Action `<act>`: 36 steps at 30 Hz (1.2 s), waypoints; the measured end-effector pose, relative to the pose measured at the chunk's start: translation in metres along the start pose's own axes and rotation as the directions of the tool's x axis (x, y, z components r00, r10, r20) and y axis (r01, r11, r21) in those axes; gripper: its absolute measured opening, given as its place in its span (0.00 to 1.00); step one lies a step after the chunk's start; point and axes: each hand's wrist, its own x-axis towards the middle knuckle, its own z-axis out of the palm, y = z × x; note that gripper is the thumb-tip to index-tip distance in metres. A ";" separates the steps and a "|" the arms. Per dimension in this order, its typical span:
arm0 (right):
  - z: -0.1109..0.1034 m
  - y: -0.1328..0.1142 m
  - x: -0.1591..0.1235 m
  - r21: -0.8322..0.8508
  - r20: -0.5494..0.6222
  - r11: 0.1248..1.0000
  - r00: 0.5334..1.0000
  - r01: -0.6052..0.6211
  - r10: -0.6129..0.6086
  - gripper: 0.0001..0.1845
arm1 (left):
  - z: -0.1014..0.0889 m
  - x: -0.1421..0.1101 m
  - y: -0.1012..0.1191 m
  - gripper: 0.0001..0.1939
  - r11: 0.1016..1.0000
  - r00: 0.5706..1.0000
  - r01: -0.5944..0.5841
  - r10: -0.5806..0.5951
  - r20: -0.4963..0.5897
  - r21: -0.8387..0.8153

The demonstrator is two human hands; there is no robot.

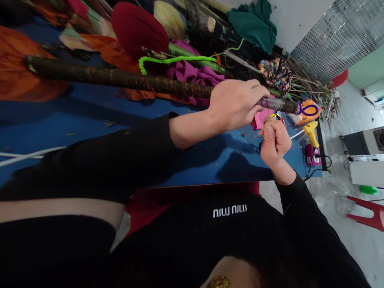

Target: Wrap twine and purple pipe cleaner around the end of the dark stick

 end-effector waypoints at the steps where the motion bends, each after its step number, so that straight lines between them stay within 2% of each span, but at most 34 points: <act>1: 0.000 0.000 -0.001 -0.021 0.010 0.999 1.000 0.028 -0.027 0.15 | 0.001 0.001 0.000 0.21 1.000 1.000 -0.004 0.003 0.010 0.010; 7: 0.003 0.008 -0.004 -0.065 0.079 0.992 0.992 0.105 -0.099 0.14 | 0.008 0.005 -0.004 0.22 0.999 1.000 -0.028 0.028 -0.014 -0.021; 12: -0.012 0.011 0.003 -0.114 0.126 0.993 0.991 -0.032 0.046 0.22 | 0.009 0.007 -0.006 0.21 1.000 1.000 0.000 0.000 0.014 -0.008; 16: -0.026 0.010 0.009 -0.124 0.028 0.988 0.995 -0.087 0.092 0.21 | 0.012 0.007 -0.007 0.21 0.999 0.999 -0.037 0.036 -0.013 -0.026; 20: -0.035 0.016 0.013 -0.115 -0.051 0.971 0.978 -0.209 0.204 0.27 | 0.015 0.006 -0.007 0.21 1.000 1.000 -0.004 0.004 0.011 -0.028; 23: -0.039 0.024 0.016 -0.083 -0.021 0.959 0.962 -0.272 0.271 0.31 | 0.014 0.005 -0.006 0.22 0.999 0.999 0.017 -0.015 0.048 -0.050; 27: -0.040 0.033 0.020 -0.046 0.043 0.949 0.949 -0.311 0.313 0.29 | 0.011 0.004 -0.004 0.21 0.999 0.998 -0.003 0.006 0.066 -0.050; 32: -0.038 0.038 0.026 -0.152 0.051 0.939 0.946 -0.308 0.319 0.26 | 0.010 0.001 0.001 0.21 1.000 0.993 0.006 -0.007 0.117 0.006; 36: -0.036 0.034 0.032 -0.196 0.109 0.951 0.959 -0.237 0.262 0.24 | 0.014 -0.002 0.001 0.22 0.999 0.996 -0.031 0.030 0.084 0.010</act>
